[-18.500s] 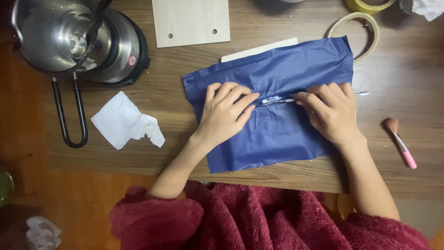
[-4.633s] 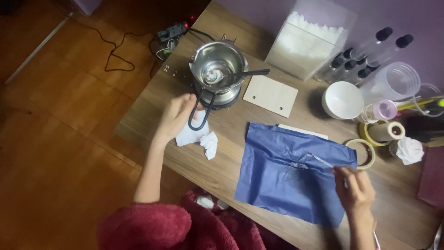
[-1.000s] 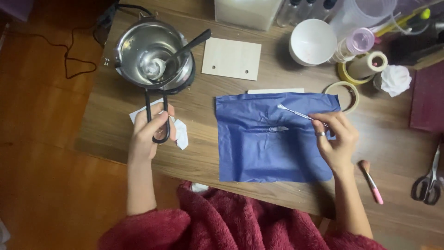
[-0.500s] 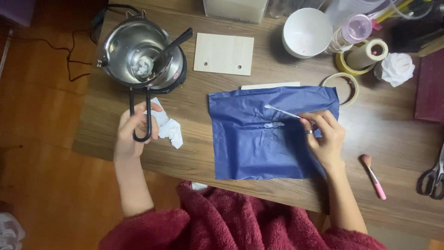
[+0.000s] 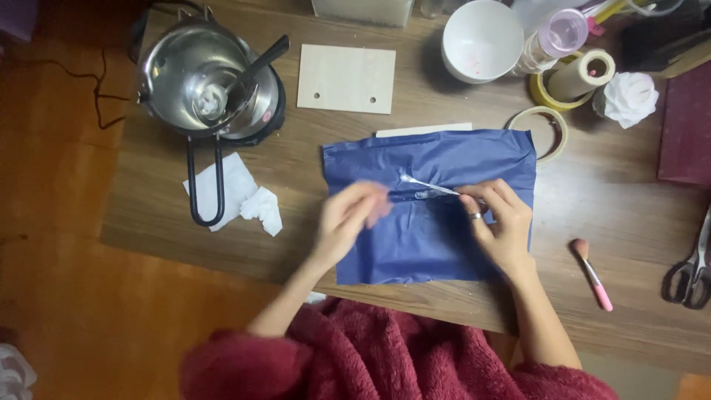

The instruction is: Finalizing a wax flower by using a metal tool to scrape and shape the petals and a spoon to add small amounts of material.

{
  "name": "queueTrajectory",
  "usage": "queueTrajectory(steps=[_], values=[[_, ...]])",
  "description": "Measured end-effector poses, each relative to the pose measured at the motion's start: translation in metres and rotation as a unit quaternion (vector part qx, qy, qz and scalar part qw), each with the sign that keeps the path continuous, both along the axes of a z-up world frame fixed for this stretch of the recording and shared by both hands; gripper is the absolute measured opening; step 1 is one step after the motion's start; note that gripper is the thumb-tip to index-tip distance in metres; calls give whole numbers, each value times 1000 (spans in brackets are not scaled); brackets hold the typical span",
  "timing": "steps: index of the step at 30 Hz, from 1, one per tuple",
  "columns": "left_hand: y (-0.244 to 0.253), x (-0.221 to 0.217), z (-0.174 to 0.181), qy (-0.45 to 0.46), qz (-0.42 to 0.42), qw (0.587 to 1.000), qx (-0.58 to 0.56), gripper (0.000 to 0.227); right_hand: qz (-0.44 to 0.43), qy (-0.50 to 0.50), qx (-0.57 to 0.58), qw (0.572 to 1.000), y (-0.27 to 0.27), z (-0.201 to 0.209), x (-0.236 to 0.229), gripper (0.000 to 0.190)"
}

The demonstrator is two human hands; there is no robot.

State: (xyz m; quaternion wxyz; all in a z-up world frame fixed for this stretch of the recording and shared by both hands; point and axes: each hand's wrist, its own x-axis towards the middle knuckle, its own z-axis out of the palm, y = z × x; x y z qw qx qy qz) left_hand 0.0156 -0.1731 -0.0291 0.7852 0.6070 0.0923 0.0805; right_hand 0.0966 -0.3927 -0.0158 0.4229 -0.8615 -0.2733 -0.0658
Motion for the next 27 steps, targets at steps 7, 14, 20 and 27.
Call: queueTrajectory(steps=[7, 14, 20, 27], values=[[-20, 76, -34, -49, 32, 997, 47, 9, -20, -44, -14, 999, -9, 5, 3, 6], [-14, 64, -18, -88, 4, 987, 137, 26, -35, -171, -126, 977, -15, 8, 0, 5], [-12, 60, -11, -103, -31, 981, 161, 23, -31, -264, -166, 950, -24, -2, 2, 6], [-8, 61, -15, -87, -68, 981, 159, 27, -19, -341, -239, 909, -27, 9, 2, 6]])
